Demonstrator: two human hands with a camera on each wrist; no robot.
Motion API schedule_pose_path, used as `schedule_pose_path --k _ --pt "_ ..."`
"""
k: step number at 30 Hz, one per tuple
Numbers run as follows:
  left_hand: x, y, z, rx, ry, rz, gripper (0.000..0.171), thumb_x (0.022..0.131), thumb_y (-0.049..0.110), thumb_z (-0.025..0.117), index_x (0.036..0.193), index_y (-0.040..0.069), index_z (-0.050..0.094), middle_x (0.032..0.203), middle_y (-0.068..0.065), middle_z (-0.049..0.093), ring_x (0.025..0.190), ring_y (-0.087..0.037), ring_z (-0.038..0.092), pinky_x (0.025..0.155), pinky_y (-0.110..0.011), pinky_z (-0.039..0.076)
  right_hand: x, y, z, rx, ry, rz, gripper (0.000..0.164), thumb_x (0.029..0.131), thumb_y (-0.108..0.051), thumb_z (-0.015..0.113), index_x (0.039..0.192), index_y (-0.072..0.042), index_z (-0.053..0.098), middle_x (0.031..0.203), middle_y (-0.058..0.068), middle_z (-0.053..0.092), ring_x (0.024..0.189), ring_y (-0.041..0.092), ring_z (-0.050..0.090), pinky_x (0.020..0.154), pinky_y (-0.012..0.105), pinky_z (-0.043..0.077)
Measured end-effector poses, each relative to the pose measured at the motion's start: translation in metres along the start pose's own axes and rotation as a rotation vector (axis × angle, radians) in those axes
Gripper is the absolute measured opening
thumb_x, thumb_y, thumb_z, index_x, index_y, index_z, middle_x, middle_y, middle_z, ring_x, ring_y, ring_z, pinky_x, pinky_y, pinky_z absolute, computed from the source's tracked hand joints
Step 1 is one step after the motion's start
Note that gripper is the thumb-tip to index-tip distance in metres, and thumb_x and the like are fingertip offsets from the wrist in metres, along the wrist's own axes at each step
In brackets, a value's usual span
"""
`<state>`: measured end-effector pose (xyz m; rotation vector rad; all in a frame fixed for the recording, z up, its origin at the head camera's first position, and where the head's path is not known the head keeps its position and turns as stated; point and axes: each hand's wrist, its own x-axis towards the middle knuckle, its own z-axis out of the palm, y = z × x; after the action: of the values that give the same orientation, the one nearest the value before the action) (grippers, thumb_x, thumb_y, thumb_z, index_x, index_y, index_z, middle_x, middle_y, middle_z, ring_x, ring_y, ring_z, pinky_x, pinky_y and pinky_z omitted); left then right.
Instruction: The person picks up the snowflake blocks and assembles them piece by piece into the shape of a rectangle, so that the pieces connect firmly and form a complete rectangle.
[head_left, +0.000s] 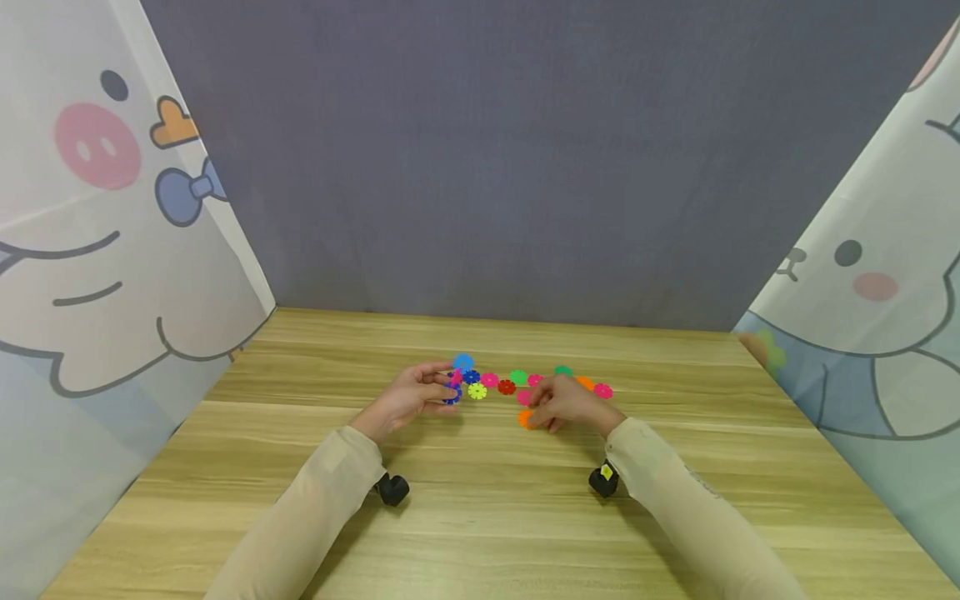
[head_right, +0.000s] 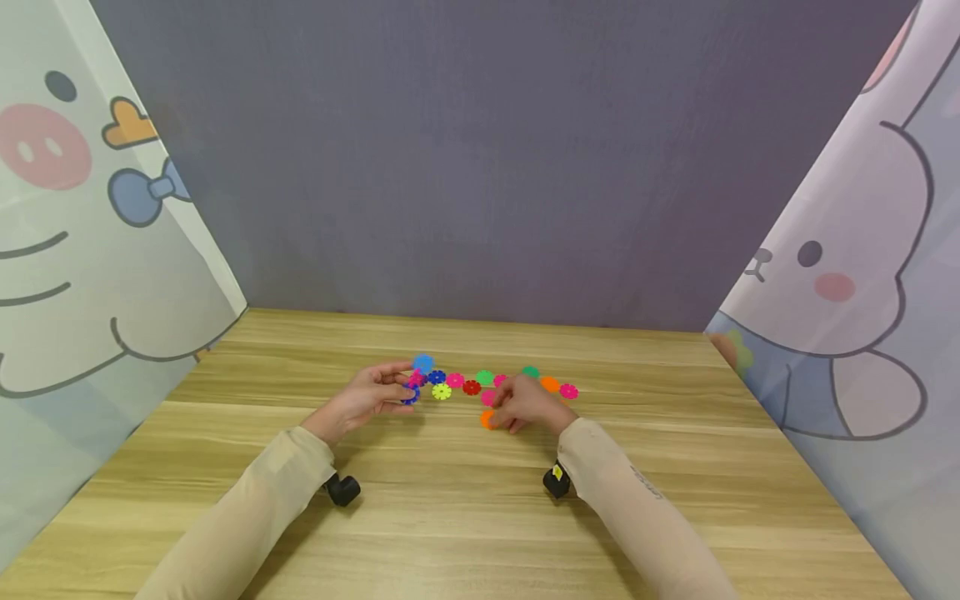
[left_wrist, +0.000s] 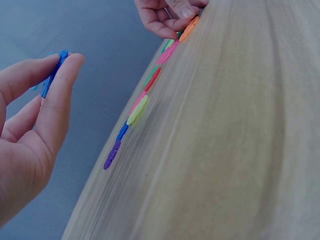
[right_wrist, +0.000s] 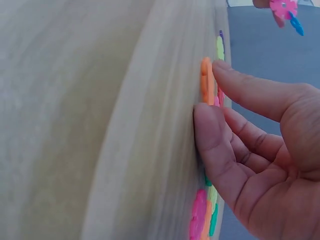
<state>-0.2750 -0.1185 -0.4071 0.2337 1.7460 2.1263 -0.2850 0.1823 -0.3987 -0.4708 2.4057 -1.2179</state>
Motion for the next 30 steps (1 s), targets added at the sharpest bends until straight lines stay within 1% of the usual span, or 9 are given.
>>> schedule_pose_path --k 3,9,13,16,19,21,24,27,30 --pt "-0.0006 0.0005 -0.0006 -0.001 0.007 -0.009 0.061 0.096 -0.015 0.050 0.151 -0.012 0.024 0.105 -0.010 0.050 0.085 -0.015 0.065 0.086 -0.038 0.058 0.0019 0.0004 0.0013 -0.021 0.000 0.007 0.028 0.080 -0.001 0.080 0.103 0.007 0.067 0.074 0.010 0.064 0.060 0.018 0.063 0.060 0.035 0.060" --pt "-0.0018 0.0022 -0.0021 0.006 0.004 -0.012 0.064 0.096 -0.016 0.051 0.153 -0.009 0.023 0.103 -0.009 0.050 0.085 -0.016 0.066 0.089 -0.042 0.056 0.0008 -0.0016 0.0018 -0.007 0.012 0.027 0.025 0.078 0.004 0.079 0.101 0.007 0.069 0.074 0.011 0.065 0.059 0.018 0.063 0.060 0.034 0.060" --pt "-0.0019 0.0020 -0.0030 0.015 0.007 -0.014 0.064 0.096 -0.015 0.051 0.154 -0.007 0.024 0.104 -0.010 0.050 0.086 -0.016 0.066 0.088 -0.040 0.057 -0.0008 -0.0032 0.0011 -0.005 0.000 0.011 0.021 0.078 0.005 0.078 0.097 0.005 0.070 0.072 0.009 0.065 0.059 0.017 0.064 0.059 0.032 0.060" --pt "-0.0015 0.0010 -0.0038 0.023 0.007 -0.016 0.063 0.096 -0.014 0.052 0.153 -0.007 0.026 0.109 -0.013 0.050 0.086 -0.016 0.067 0.086 -0.036 0.058 -0.0011 -0.0045 0.0007 -0.009 -0.005 -0.003 0.019 0.077 0.005 0.078 0.093 0.003 0.069 0.071 0.008 0.063 0.058 0.016 0.063 0.058 0.031 0.060" --pt "-0.0009 0.0000 -0.0040 0.037 0.000 -0.013 0.060 0.096 -0.014 0.053 0.151 -0.008 0.030 0.118 -0.018 0.050 0.088 -0.017 0.067 0.085 -0.035 0.058 0.0005 -0.0048 0.0012 -0.012 0.008 -0.001 0.020 0.076 0.007 0.080 0.090 0.003 0.066 0.073 0.007 0.060 0.058 0.017 0.062 0.058 0.032 0.060" --pt "-0.0010 -0.0006 -0.0035 0.054 -0.008 -0.017 0.059 0.095 -0.014 0.055 0.150 -0.009 0.034 0.121 -0.021 0.051 0.088 -0.018 0.068 0.086 -0.036 0.058 0.0016 -0.0038 0.0019 -0.013 0.020 0.004 0.023 0.074 0.008 0.081 0.089 0.003 0.064 0.074 0.007 0.058 0.058 0.016 0.061 0.057 0.033 0.060" --pt "-0.0024 -0.0009 -0.0015 0.077 -0.022 -0.043 0.058 0.094 -0.014 0.057 0.148 -0.008 0.037 0.124 -0.023 0.052 0.089 -0.018 0.068 0.087 -0.038 0.057 0.0022 -0.0024 0.0029 -0.022 0.022 -0.002 0.025 0.073 0.009 0.081 0.088 0.003 0.062 0.075 0.007 0.056 0.058 0.016 0.059 0.056 0.034 0.060" --pt "-0.0042 -0.0008 0.0002 0.092 -0.035 -0.061 0.059 0.093 -0.014 0.058 0.148 -0.007 0.038 0.127 -0.025 0.051 0.090 -0.019 0.068 0.088 -0.040 0.057 0.0017 -0.0019 0.0037 -0.020 0.023 -0.007 0.026 0.073 0.011 0.081 0.088 0.003 0.061 0.074 0.006 0.054 0.058 0.017 0.059 0.056 0.035 0.059" --pt "-0.0040 -0.0009 0.0003 0.093 -0.038 -0.057 0.060 0.094 -0.013 0.058 0.149 -0.006 0.037 0.131 -0.029 0.049 0.091 -0.018 0.068 0.088 -0.039 0.057 0.0016 -0.0016 0.0033 -0.003 0.030 -0.015 0.024 0.074 0.012 0.079 0.087 0.003 0.061 0.074 0.006 0.053 0.059 0.017 0.059 0.056 0.034 0.060"
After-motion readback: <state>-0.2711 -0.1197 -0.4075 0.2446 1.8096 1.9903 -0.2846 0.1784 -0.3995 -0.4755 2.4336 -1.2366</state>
